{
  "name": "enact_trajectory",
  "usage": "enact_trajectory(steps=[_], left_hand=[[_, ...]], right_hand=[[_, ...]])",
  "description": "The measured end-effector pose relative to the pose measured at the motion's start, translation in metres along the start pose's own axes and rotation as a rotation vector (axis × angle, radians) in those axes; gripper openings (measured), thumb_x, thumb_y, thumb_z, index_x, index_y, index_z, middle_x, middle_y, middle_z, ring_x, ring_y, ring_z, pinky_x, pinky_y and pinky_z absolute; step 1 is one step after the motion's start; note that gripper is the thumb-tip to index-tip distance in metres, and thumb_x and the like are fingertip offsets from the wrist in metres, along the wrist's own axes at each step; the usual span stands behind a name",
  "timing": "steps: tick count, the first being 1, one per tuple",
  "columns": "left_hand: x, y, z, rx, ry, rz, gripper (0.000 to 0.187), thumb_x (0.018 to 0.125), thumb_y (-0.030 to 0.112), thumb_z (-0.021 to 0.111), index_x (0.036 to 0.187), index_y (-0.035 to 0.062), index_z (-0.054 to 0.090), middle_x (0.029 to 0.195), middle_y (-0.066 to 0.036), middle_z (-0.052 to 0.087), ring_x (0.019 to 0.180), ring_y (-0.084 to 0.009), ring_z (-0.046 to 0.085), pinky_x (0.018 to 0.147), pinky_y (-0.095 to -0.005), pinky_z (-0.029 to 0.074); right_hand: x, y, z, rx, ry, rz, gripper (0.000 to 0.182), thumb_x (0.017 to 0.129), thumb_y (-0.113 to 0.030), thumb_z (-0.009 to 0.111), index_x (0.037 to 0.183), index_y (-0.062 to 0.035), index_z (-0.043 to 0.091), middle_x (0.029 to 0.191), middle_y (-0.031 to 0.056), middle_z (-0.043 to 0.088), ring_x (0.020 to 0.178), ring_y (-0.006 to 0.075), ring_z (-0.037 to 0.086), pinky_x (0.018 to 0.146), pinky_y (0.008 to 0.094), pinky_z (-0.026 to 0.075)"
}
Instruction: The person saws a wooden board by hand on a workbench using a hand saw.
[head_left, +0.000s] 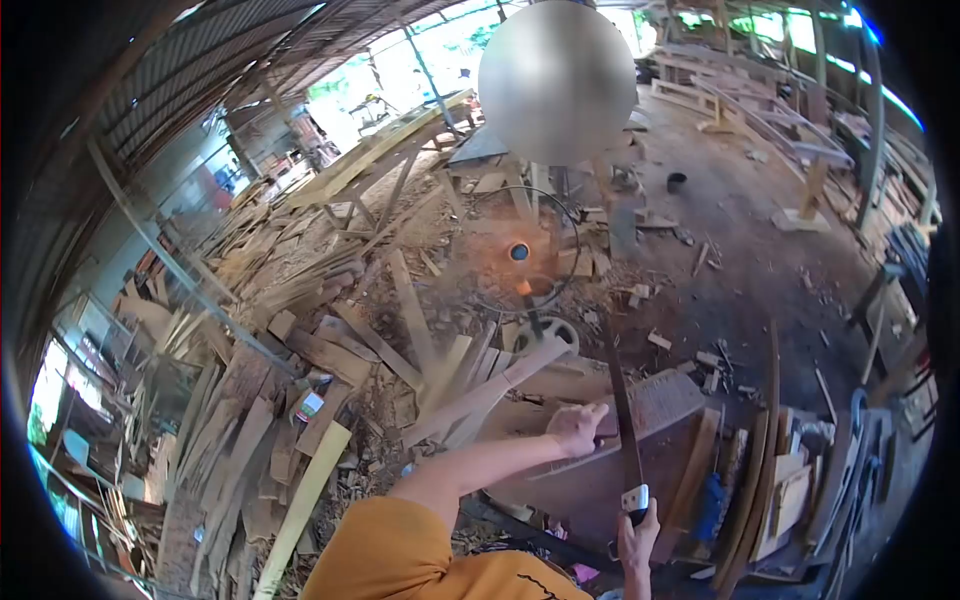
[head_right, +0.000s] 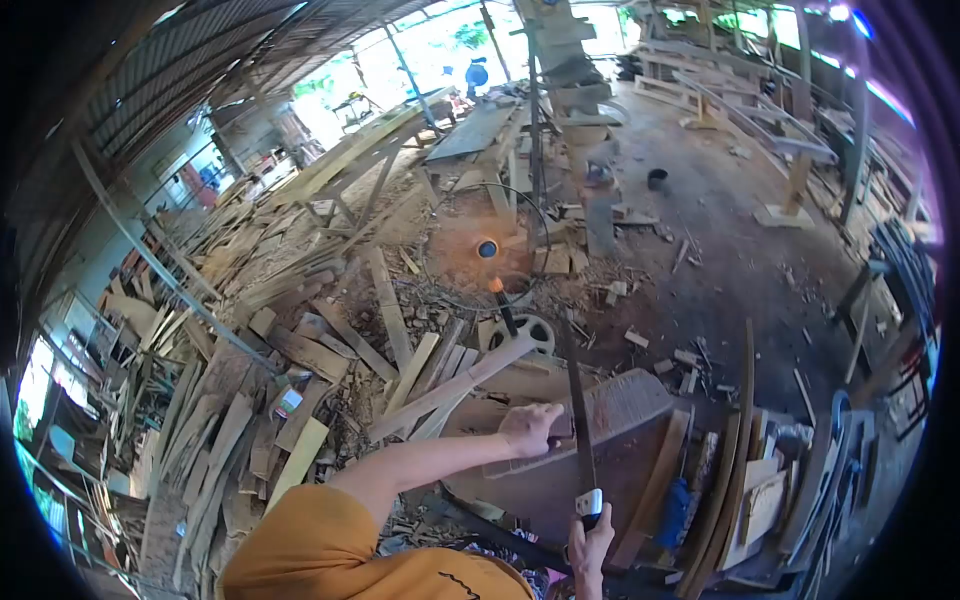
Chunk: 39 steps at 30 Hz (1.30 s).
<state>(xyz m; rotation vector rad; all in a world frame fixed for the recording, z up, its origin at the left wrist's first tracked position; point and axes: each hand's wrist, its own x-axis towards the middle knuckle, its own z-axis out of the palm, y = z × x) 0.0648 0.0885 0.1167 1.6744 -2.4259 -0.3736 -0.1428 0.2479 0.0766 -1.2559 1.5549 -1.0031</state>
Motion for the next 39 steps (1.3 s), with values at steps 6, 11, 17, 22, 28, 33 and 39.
enact_trajectory(steps=[6, 11, 17, 22, 28, 33, 39], left_hand=[[-0.001, -0.011, 0.009, 0.000, -0.011, 0.022, 0.051, 0.076, 0.028, 0.077, 0.116, 0.0066, 0.054, 0.104, -0.018, 0.067, 0.098, -0.0358, 0.067, 0.083, -0.0477, 0.054], [0.013, -0.032, 0.025, -0.048, 0.096, -0.015, 0.050, 0.076, 0.025, 0.076, 0.117, 0.0072, 0.053, 0.106, -0.018, 0.065, 0.098, -0.0371, 0.066, 0.083, -0.0472, 0.054], [0.012, -0.035, 0.033, 0.102, 0.128, -0.016, 0.052, 0.078, 0.024, 0.072, 0.123, 0.0089, 0.051, 0.106, -0.015, 0.061, 0.094, -0.0381, 0.065, 0.083, -0.0490, 0.052], [-0.040, -0.011, 0.052, 0.057, 0.042, 0.090, 0.062, 0.078, 0.018, 0.066, 0.136, 0.0076, 0.045, 0.130, -0.022, 0.052, 0.116, -0.0467, 0.052, 0.094, -0.0579, 0.044], [-0.077, -0.020, 0.140, 0.168, 0.167, 0.172, 0.063, 0.081, 0.017, 0.059, 0.142, 0.0115, 0.045, 0.150, -0.021, 0.037, 0.135, -0.0479, 0.036, 0.103, -0.0612, 0.036], [-0.075, -0.014, 0.148, 0.050, 0.408, 0.257, 0.045, 0.085, 0.010, 0.050, 0.130, 0.0133, 0.054, 0.147, -0.014, 0.046, 0.133, -0.0428, 0.042, 0.101, -0.0592, 0.037], [-0.078, -0.021, 0.126, -0.001, 0.214, 0.292, 0.045, 0.081, 0.014, 0.061, 0.125, 0.0134, 0.056, 0.142, -0.013, 0.050, 0.133, -0.0375, 0.042, 0.110, -0.0511, 0.029]], right_hand=[[0.002, -0.009, 0.017, 0.267, 0.111, 0.089, 0.018, 0.093, -0.011, 0.065, 0.083, -0.0040, 0.052, 0.059, -0.0019, 0.048, 0.048, 0.0050, 0.046, 0.042, 0.0241, 0.035], [0.006, 0.025, 0.018, 0.208, 0.177, -0.004, 0.018, 0.093, -0.012, 0.064, 0.084, -0.0058, 0.050, 0.057, 0.0000, 0.048, 0.042, 0.0071, 0.047, 0.037, 0.0245, 0.035], [0.001, 0.031, 0.011, -0.130, 0.304, -0.115, 0.021, 0.090, -0.013, 0.068, 0.086, -0.0028, 0.050, 0.062, 0.0064, 0.051, 0.054, 0.0153, 0.047, 0.050, 0.0335, 0.040], [-0.007, 0.050, 0.016, -0.235, 0.264, -0.109, 0.024, 0.087, -0.013, 0.070, 0.088, -0.0004, 0.050, 0.064, 0.0134, 0.053, 0.056, 0.0212, 0.047, 0.054, 0.0398, 0.040], [-0.013, 0.085, 0.031, -0.124, 0.223, -0.042, 0.019, 0.090, -0.012, 0.068, 0.092, -0.0006, 0.053, 0.070, 0.0159, 0.057, 0.061, 0.0253, 0.056, 0.059, 0.0396, 0.045], [-0.012, 0.071, 0.035, -0.088, 0.226, 0.030, 0.023, 0.091, -0.018, 0.066, 0.107, -0.0030, 0.057, 0.083, 0.0175, 0.064, 0.075, 0.0274, 0.064, 0.069, 0.0394, 0.050], [-0.016, 0.067, 0.033, -0.027, 0.280, 0.070, 0.024, 0.091, -0.020, 0.071, 0.091, -0.0027, 0.054, 0.068, 0.0176, 0.057, 0.058, 0.0269, 0.056, 0.059, 0.0382, 0.047]])
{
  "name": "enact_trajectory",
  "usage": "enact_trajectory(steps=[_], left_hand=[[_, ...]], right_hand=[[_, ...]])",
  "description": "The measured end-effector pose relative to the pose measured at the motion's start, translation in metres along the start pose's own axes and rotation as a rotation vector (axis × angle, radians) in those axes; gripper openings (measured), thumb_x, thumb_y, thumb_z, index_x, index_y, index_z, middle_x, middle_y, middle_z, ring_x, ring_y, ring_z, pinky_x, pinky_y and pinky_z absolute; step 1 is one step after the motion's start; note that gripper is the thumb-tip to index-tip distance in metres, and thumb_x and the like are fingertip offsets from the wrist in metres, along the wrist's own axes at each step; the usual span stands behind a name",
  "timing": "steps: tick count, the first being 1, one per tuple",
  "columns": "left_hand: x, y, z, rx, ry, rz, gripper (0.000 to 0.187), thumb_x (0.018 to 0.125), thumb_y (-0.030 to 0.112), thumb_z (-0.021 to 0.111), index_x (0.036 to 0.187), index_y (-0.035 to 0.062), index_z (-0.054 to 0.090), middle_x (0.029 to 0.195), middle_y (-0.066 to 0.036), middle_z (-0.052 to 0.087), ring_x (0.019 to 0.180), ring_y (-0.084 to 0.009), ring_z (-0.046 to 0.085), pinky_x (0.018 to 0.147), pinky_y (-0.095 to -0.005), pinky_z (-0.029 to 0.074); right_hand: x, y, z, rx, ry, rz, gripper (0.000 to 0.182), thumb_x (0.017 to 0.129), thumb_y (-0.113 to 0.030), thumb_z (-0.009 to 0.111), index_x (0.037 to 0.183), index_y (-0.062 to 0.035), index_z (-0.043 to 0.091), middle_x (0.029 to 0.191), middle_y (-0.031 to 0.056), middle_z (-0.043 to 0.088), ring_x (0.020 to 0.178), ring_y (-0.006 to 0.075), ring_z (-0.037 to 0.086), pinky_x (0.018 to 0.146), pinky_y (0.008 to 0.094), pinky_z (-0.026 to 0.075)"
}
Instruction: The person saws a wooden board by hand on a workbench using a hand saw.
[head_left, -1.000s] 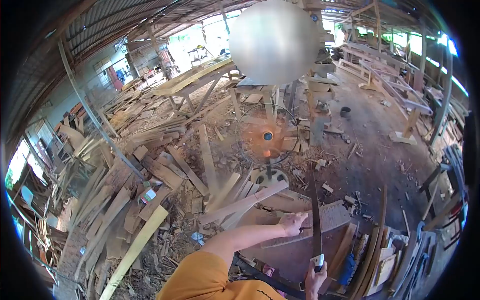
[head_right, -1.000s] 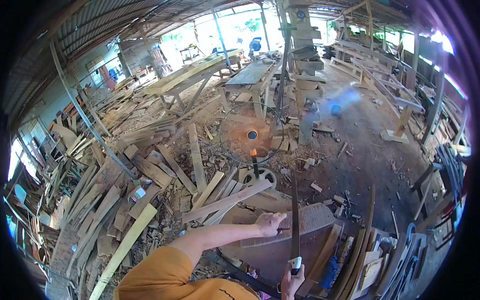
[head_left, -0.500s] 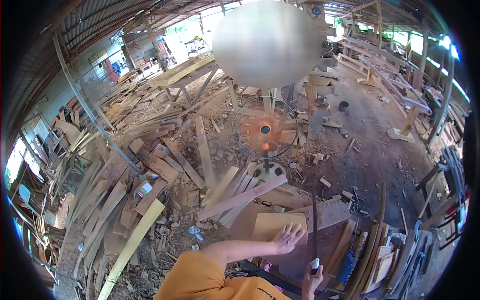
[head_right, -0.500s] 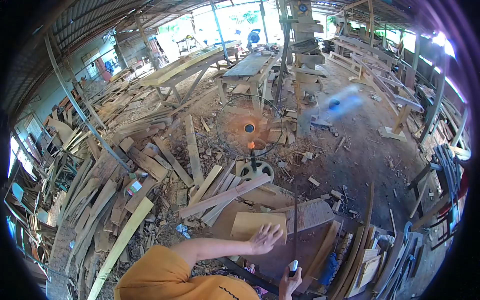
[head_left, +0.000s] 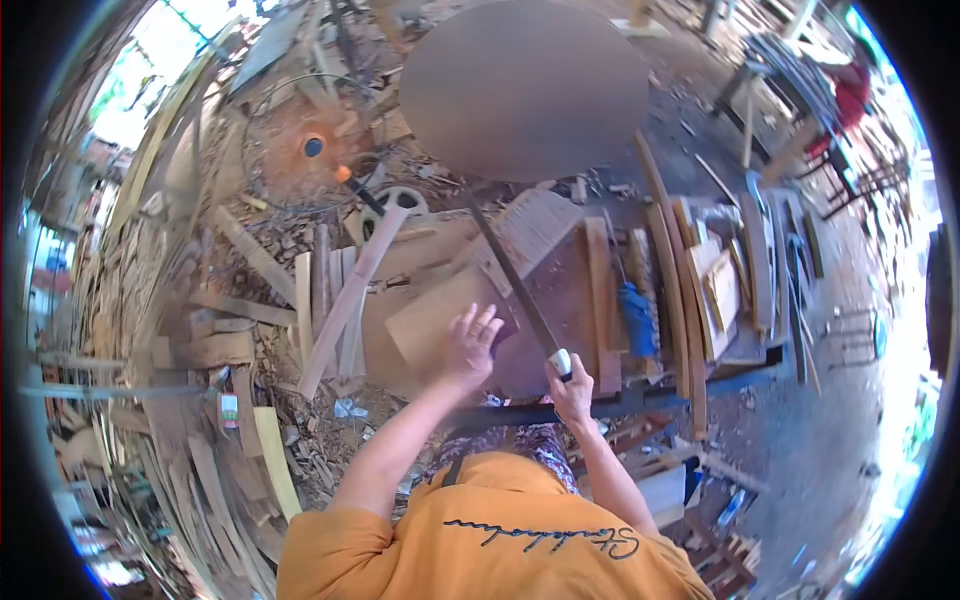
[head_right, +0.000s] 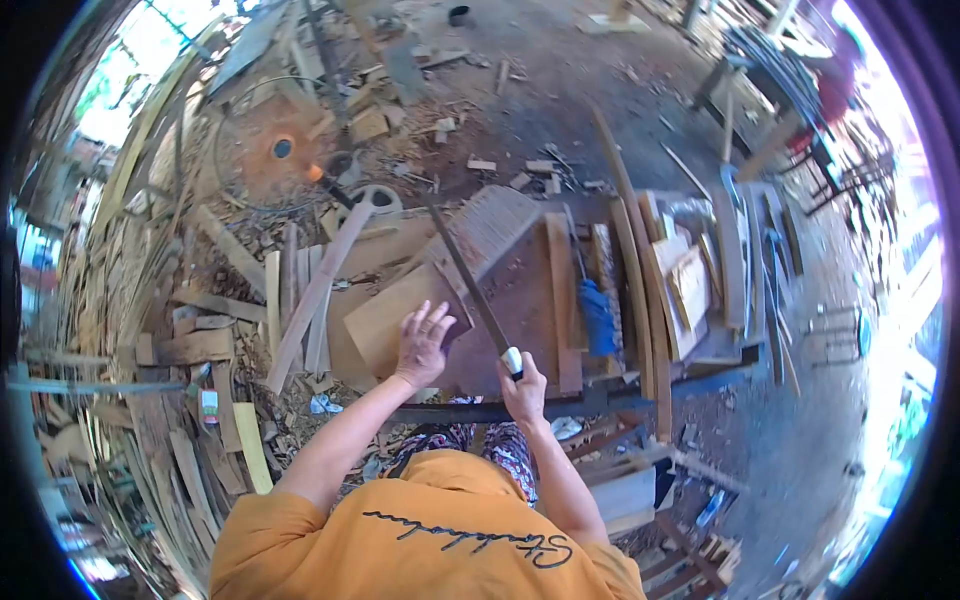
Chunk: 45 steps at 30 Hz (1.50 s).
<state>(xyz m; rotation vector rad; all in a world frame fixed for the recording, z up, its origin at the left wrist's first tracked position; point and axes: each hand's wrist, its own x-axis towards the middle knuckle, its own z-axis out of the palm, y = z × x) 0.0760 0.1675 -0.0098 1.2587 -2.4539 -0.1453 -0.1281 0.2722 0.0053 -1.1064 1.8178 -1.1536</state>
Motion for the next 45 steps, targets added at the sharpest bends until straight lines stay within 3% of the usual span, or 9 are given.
enact_trajectory(steps=[2, 4, 7, 12, 26, 36, 37, 39, 45], left_hand=[[0.004, 0.006, -0.018, -0.083, -0.040, -0.051, 0.043, 0.083, 0.018, 0.062, 0.126, 0.0131, 0.055, 0.142, -0.013, 0.050, 0.133, -0.0368, 0.042, 0.111, -0.0505, 0.028], [0.012, 0.007, -0.014, -0.154, -0.084, -0.116, 0.043, 0.086, 0.021, 0.063, 0.127, 0.0128, 0.055, 0.142, -0.013, 0.049, 0.134, -0.0360, 0.041, 0.112, -0.0500, 0.028], [0.036, -0.004, 0.011, -0.137, 0.163, -0.309, 0.047, 0.094, 0.034, 0.058, 0.136, 0.0129, 0.050, 0.146, -0.014, 0.046, 0.137, -0.0350, 0.037, 0.113, -0.0527, 0.024], [0.057, -0.014, 0.021, 0.292, 0.135, -0.518, 0.059, 0.097, 0.047, 0.051, 0.144, 0.0120, 0.044, 0.148, -0.014, 0.044, 0.140, -0.0354, 0.034, 0.111, -0.0568, 0.022], [0.070, -0.063, 0.027, 0.329, 0.079, -0.474, 0.056, 0.099, 0.041, 0.046, 0.147, 0.0139, 0.041, 0.145, -0.010, 0.046, 0.139, -0.0333, 0.034, 0.113, -0.0559, 0.020], [0.098, -0.039, 0.036, 0.359, 0.136, -0.970, 0.046, 0.098, 0.038, 0.046, 0.139, 0.0174, 0.049, 0.139, -0.008, 0.049, 0.139, -0.0306, 0.035, 0.112, -0.0594, 0.020], [0.095, -0.039, 0.034, 0.358, 0.140, -0.981, 0.046, 0.098, 0.038, 0.046, 0.139, 0.0174, 0.049, 0.139, -0.008, 0.049, 0.139, -0.0306, 0.035, 0.112, -0.0594, 0.020], [0.087, -0.041, 0.028, 0.366, 0.113, -0.638, 0.045, 0.097, 0.037, 0.047, 0.137, 0.0172, 0.051, 0.138, -0.007, 0.050, 0.137, -0.0288, 0.036, 0.111, -0.0586, 0.021], [0.086, -0.046, 0.035, 0.409, 0.110, -0.696, 0.044, 0.096, 0.038, 0.049, 0.134, 0.0170, 0.053, 0.135, -0.006, 0.051, 0.136, -0.0278, 0.038, 0.110, -0.0573, 0.022]], right_hand=[[-0.011, 0.008, 0.002, 0.073, -0.023, 0.076, 0.024, 0.091, -0.021, 0.071, 0.092, -0.0040, 0.055, 0.071, 0.0195, 0.060, 0.062, 0.0378, 0.059, 0.060, 0.0396, 0.048], [-0.018, 0.005, 0.002, 0.031, 0.010, 0.007, 0.023, 0.091, -0.021, 0.071, 0.093, -0.0044, 0.055, 0.071, 0.0196, 0.061, 0.063, 0.0380, 0.061, 0.060, 0.0412, 0.048], [-0.026, 0.000, 0.002, 0.048, 0.001, 0.031, 0.023, 0.091, -0.021, 0.070, 0.093, -0.0043, 0.055, 0.072, 0.0201, 0.061, 0.068, 0.0409, 0.063, 0.060, 0.0424, 0.048], [-0.029, 0.006, 0.004, 0.055, 0.015, -0.003, 0.024, 0.090, -0.020, 0.071, 0.092, -0.0036, 0.053, 0.074, 0.0210, 0.062, 0.071, 0.0418, 0.064, 0.061, 0.0429, 0.048], [0.000, -0.008, 0.018, -0.073, -0.045, -0.098, 0.025, 0.091, -0.021, 0.068, 0.091, -0.0049, 0.049, 0.081, 0.0209, 0.061, 0.078, 0.0442, 0.061, 0.064, 0.0495, 0.046], [-0.022, -0.007, 0.011, -0.055, -0.062, -0.046, 0.024, 0.092, -0.022, 0.067, 0.094, -0.0048, 0.050, 0.083, 0.0201, 0.060, 0.078, 0.0428, 0.061, 0.064, 0.0486, 0.048], [-0.020, -0.009, 0.009, -0.079, -0.061, -0.053, 0.023, 0.092, -0.022, 0.067, 0.094, -0.0051, 0.051, 0.084, 0.0198, 0.061, 0.078, 0.0421, 0.062, 0.064, 0.0483, 0.048], [-0.015, -0.010, 0.002, -0.111, -0.064, -0.097, 0.022, 0.091, -0.020, 0.068, 0.093, -0.0047, 0.053, 0.081, 0.0200, 0.060, 0.076, 0.0424, 0.061, 0.063, 0.0464, 0.047], [-0.016, -0.016, -0.011, -0.155, -0.151, -0.084, 0.023, 0.091, -0.020, 0.068, 0.094, -0.0043, 0.051, 0.083, 0.0198, 0.061, 0.079, 0.0416, 0.062, 0.064, 0.0481, 0.048]])
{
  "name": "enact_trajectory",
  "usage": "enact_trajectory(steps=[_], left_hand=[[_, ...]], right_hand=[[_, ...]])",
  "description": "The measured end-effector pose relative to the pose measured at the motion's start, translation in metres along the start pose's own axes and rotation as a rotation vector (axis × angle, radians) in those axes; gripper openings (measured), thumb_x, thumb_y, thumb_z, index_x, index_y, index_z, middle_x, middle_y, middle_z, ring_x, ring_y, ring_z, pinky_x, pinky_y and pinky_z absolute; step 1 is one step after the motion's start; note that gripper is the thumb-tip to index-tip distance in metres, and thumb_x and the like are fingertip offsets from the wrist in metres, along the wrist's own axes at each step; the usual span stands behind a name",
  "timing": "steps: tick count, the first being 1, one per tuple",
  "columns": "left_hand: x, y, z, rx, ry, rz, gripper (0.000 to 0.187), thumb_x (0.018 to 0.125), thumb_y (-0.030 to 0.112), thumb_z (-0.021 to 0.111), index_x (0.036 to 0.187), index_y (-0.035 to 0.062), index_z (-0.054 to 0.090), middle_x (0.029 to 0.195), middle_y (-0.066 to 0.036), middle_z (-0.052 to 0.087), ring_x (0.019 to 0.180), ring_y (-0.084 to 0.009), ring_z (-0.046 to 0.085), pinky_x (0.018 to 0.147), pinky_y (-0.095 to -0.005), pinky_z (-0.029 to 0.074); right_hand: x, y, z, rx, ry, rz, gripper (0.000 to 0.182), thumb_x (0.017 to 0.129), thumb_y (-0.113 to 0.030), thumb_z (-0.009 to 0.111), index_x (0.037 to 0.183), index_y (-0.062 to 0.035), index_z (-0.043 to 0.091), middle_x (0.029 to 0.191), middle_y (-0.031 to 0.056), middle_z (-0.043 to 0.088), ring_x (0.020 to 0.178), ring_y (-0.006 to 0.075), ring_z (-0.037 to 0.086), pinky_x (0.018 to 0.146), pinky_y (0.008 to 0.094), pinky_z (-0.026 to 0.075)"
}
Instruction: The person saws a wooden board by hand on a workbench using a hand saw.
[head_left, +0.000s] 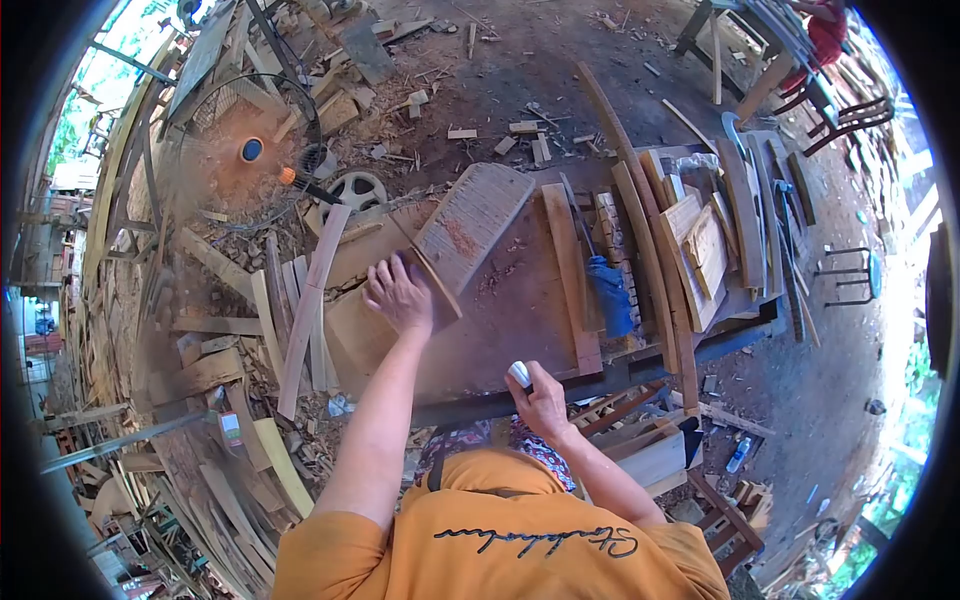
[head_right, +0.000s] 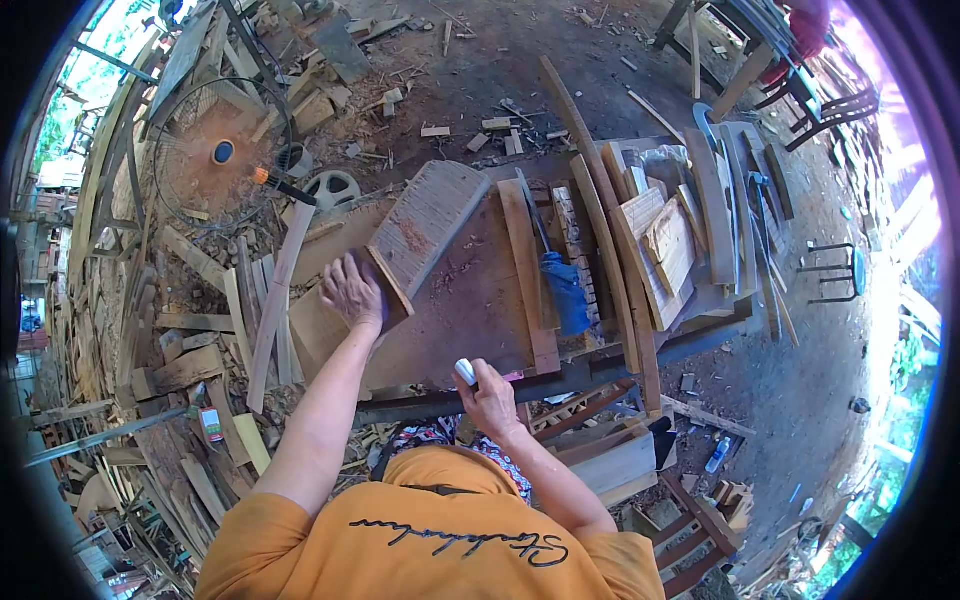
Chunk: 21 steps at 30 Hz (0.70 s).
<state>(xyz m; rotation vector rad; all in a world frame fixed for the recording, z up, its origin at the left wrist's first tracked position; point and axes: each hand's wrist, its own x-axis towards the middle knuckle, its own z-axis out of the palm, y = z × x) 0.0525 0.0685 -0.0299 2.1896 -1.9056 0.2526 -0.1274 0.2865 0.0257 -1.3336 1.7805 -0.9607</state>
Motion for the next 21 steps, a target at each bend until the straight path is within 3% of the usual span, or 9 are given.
enact_trajectory(steps=[4, 8, 13, 15, 21], left_hand=[[0.001, 0.002, 0.004, -0.019, 0.027, -0.093, 0.044, 0.096, 0.039, 0.049, 0.134, 0.0165, 0.053, 0.134, -0.007, 0.051, 0.135, -0.0281, 0.038, 0.109, -0.0575, 0.022], [0.000, 0.004, -0.005, 0.004, -0.002, -0.021, 0.045, 0.096, 0.037, 0.050, 0.135, 0.0154, 0.051, 0.136, -0.008, 0.049, 0.135, -0.0292, 0.037, 0.110, -0.0583, 0.022], [0.001, 0.007, -0.010, 0.037, -0.029, -0.029, 0.046, 0.096, 0.037, 0.048, 0.137, 0.0157, 0.050, 0.137, -0.007, 0.049, 0.135, -0.0264, 0.036, 0.110, -0.0552, 0.020], [0.002, 0.007, -0.011, 0.005, -0.047, -0.030, 0.047, 0.096, 0.036, 0.049, 0.138, 0.0152, 0.049, 0.137, -0.008, 0.048, 0.136, -0.0292, 0.035, 0.110, -0.0573, 0.020], [0.000, 0.010, -0.017, -0.023, -0.117, -0.043, 0.048, 0.096, 0.033, 0.047, 0.140, 0.0147, 0.045, 0.140, -0.011, 0.045, 0.138, -0.0321, 0.032, 0.112, -0.0597, 0.017]], right_hand=[[0.002, -0.006, 0.013, 0.088, -0.010, 0.074, 0.025, 0.092, -0.021, 0.069, 0.093, -0.0028, 0.052, 0.079, 0.0228, 0.060, 0.075, 0.0439, 0.062, 0.062, 0.0464, 0.048], [0.015, -0.004, 0.009, 0.204, -0.050, 0.104, 0.024, 0.091, -0.019, 0.070, 0.090, -0.0027, 0.052, 0.072, 0.0237, 0.061, 0.071, 0.0471, 0.062, 0.057, 0.0446, 0.048], [0.069, -0.012, 0.039, 0.202, -0.057, 0.087, 0.022, 0.091, -0.017, 0.069, 0.092, -0.0027, 0.052, 0.073, 0.0251, 0.061, 0.074, 0.0485, 0.061, 0.059, 0.0458, 0.049], [0.067, -0.012, 0.040, 0.213, -0.029, 0.085, 0.022, 0.091, -0.018, 0.069, 0.092, -0.0027, 0.052, 0.074, 0.0256, 0.061, 0.075, 0.0492, 0.061, 0.059, 0.0459, 0.049], [0.020, 0.000, 0.013, 0.242, -0.098, 0.225, 0.021, 0.090, -0.019, 0.070, 0.093, -0.0033, 0.057, 0.076, 0.0213, 0.065, 0.076, 0.0414, 0.068, 0.062, 0.0417, 0.052]])
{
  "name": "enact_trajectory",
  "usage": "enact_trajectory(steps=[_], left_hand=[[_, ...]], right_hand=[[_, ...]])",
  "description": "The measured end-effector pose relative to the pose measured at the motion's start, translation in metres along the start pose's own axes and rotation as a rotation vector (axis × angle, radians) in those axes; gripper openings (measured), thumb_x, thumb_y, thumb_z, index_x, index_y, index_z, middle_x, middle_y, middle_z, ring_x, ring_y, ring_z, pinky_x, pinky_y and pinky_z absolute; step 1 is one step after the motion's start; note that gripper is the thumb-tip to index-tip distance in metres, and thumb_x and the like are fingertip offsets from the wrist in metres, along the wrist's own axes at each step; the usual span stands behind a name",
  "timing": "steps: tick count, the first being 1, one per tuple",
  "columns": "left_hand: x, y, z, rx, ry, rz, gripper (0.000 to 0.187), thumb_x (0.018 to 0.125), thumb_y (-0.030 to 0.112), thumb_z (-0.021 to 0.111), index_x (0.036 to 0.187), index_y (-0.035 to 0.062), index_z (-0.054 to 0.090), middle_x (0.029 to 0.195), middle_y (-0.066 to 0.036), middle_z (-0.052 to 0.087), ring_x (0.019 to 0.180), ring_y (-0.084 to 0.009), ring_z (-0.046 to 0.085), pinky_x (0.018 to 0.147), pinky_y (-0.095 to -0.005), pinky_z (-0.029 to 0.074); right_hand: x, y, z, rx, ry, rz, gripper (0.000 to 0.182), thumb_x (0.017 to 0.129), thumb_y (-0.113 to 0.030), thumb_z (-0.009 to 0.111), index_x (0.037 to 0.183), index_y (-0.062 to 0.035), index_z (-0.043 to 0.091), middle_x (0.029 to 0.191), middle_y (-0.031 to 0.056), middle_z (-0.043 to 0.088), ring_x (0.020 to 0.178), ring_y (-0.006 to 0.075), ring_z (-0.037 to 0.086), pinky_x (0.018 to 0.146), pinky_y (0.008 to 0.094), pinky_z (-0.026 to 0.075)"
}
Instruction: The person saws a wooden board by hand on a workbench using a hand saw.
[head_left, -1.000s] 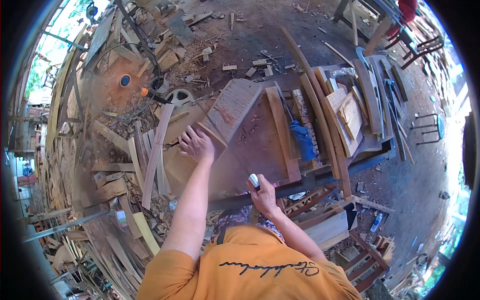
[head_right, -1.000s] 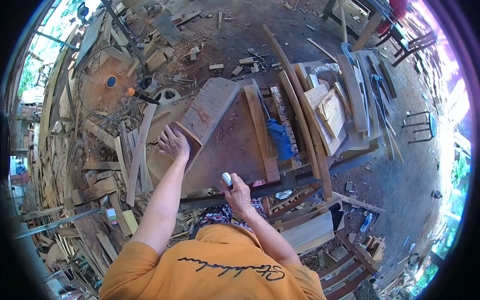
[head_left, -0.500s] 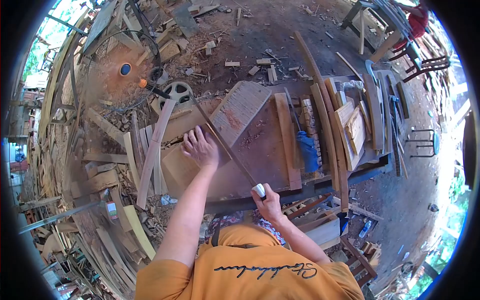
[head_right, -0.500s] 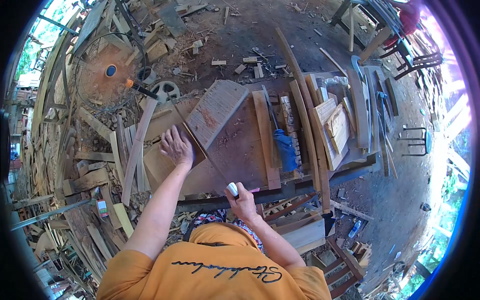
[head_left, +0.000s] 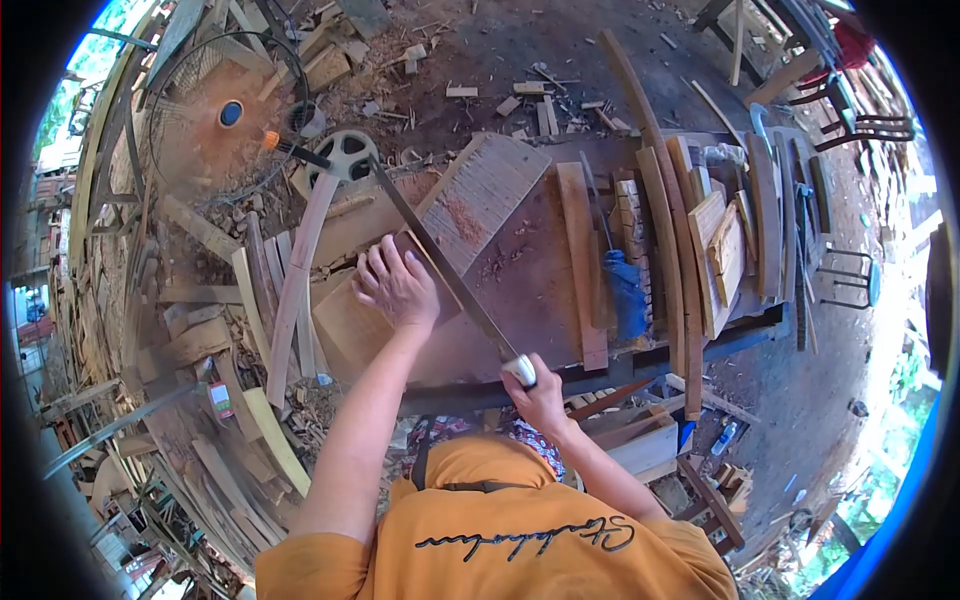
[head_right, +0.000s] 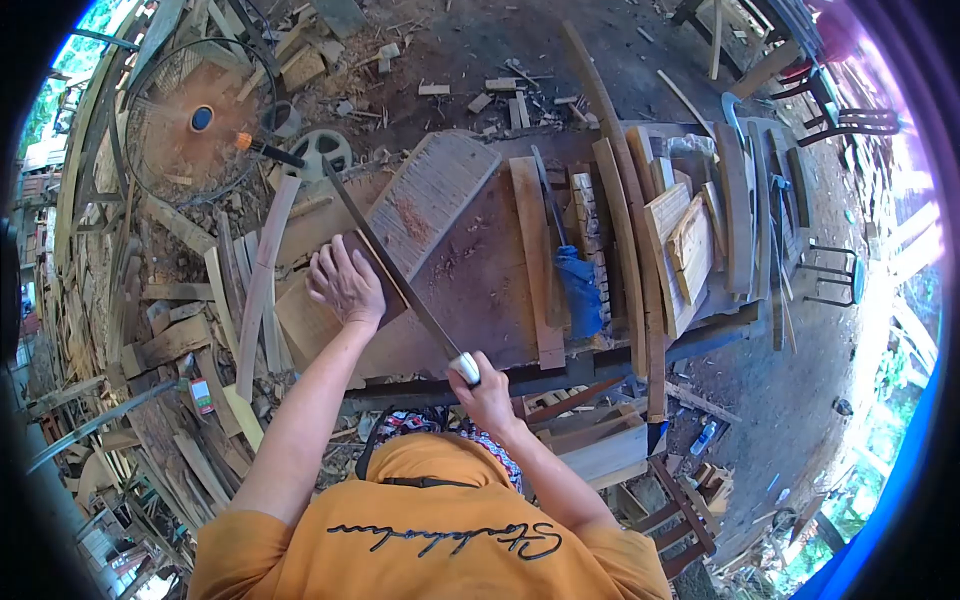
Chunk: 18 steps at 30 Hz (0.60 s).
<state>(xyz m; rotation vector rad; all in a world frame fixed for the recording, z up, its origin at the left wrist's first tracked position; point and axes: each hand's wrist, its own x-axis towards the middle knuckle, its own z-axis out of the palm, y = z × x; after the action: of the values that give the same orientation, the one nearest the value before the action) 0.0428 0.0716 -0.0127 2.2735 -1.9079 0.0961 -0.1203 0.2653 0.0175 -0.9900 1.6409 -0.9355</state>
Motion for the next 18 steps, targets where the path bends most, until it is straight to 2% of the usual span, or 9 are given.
enact_trajectory(steps=[1, 4, 8, 10, 11, 13, 14, 16, 18], left_hand=[[0.001, 0.000, 0.002, 0.009, 0.016, 0.010, 0.048, 0.096, 0.033, 0.046, 0.140, 0.0145, 0.045, 0.140, -0.011, 0.045, 0.138, -0.0321, 0.032, 0.111, -0.0598, 0.017], [0.001, -0.001, 0.002, 0.028, 0.033, 0.019, 0.048, 0.096, 0.032, 0.046, 0.140, 0.0140, 0.045, 0.140, -0.011, 0.045, 0.138, -0.0320, 0.032, 0.111, -0.0601, 0.016], [0.001, 0.002, 0.000, -0.002, 0.042, 0.022, 0.048, 0.096, 0.033, 0.045, 0.140, 0.0145, 0.045, 0.139, -0.011, 0.045, 0.138, -0.0319, 0.032, 0.110, -0.0595, 0.017], [0.002, 0.004, -0.002, -0.008, 0.030, 0.011, 0.047, 0.096, 0.033, 0.045, 0.140, 0.0146, 0.045, 0.139, -0.010, 0.045, 0.138, -0.0320, 0.032, 0.110, -0.0592, 0.017], [0.003, 0.004, -0.002, -0.008, 0.027, 0.014, 0.047, 0.096, 0.032, 0.045, 0.140, 0.0146, 0.045, 0.139, -0.011, 0.045, 0.138, -0.0320, 0.032, 0.110, -0.0591, 0.017], [0.002, 0.004, -0.005, 0.006, 0.010, 0.022, 0.048, 0.096, 0.032, 0.045, 0.140, 0.0142, 0.045, 0.139, -0.011, 0.045, 0.137, -0.0321, 0.032, 0.110, -0.0590, 0.018], [0.001, 0.003, -0.002, 0.008, 0.010, 0.019, 0.048, 0.096, 0.032, 0.045, 0.140, 0.0142, 0.045, 0.139, -0.011, 0.045, 0.137, -0.0321, 0.032, 0.110, -0.0590, 0.018], [0.001, 0.000, 0.003, 0.064, 0.042, 0.032, 0.048, 0.096, 0.032, 0.045, 0.140, 0.0139, 0.045, 0.139, -0.011, 0.045, 0.137, -0.0322, 0.033, 0.109, -0.0589, 0.018], [0.001, -0.001, 0.003, 0.060, 0.065, 0.039, 0.047, 0.097, 0.032, 0.044, 0.140, 0.0132, 0.045, 0.138, -0.011, 0.046, 0.136, -0.0322, 0.033, 0.109, -0.0577, 0.018]], right_hand=[[0.017, -0.009, 0.007, 0.027, 0.018, -0.073, 0.021, 0.089, -0.018, 0.071, 0.093, -0.0033, 0.056, 0.075, 0.0215, 0.064, 0.076, 0.0419, 0.068, 0.063, 0.0418, 0.052], [0.071, -0.020, 0.036, -0.046, 0.018, -0.020, 0.020, 0.088, -0.015, 0.072, 0.094, -0.0033, 0.057, 0.076, 0.0209, 0.065, 0.079, 0.0407, 0.069, 0.065, 0.0417, 0.052], [0.030, -0.019, 0.014, -0.060, 0.018, 0.003, 0.021, 0.088, -0.016, 0.072, 0.094, -0.0025, 0.056, 0.077, 0.0230, 0.064, 0.080, 0.0442, 0.067, 0.065, 0.0426, 0.052], [-0.004, -0.010, -0.003, 0.066, 0.001, 0.068, 0.023, 0.088, -0.016, 0.071, 0.092, -0.0016, 0.054, 0.077, 0.0258, 0.062, 0.080, 0.0491, 0.062, 0.063, 0.0441, 0.050], [-0.002, -0.006, -0.001, 0.061, -0.009, 0.079, 0.023, 0.088, -0.016, 0.071, 0.092, -0.0016, 0.054, 0.077, 0.0258, 0.062, 0.080, 0.0491, 0.062, 0.063, 0.0441, 0.050], [0.012, -0.006, 0.005, 0.038, 0.034, -0.019, 0.024, 0.088, -0.017, 0.072, 0.092, -0.0003, 0.056, 0.073, 0.0228, 0.063, 0.066, 0.0345, 0.066, 0.059, 0.0369, 0.050], [0.030, -0.010, 0.013, 0.038, 0.030, -0.019, 0.024, 0.088, -0.017, 0.072, 0.092, -0.0003, 0.056, 0.073, 0.0228, 0.063, 0.066, 0.0345, 0.066, 0.059, 0.0369, 0.050], [0.070, -0.025, 0.032, -0.015, -0.008, 0.014, 0.021, 0.088, -0.015, 0.071, 0.094, -0.0018, 0.056, 0.079, 0.0230, 0.065, 0.082, 0.0427, 0.068, 0.065, 0.0408, 0.053], [0.063, -0.023, 0.029, -0.020, -0.009, 0.003, 0.021, 0.087, -0.015, 0.071, 0.094, -0.0020, 0.056, 0.079, 0.0229, 0.066, 0.082, 0.0426, 0.068, 0.065, 0.0405, 0.053]])
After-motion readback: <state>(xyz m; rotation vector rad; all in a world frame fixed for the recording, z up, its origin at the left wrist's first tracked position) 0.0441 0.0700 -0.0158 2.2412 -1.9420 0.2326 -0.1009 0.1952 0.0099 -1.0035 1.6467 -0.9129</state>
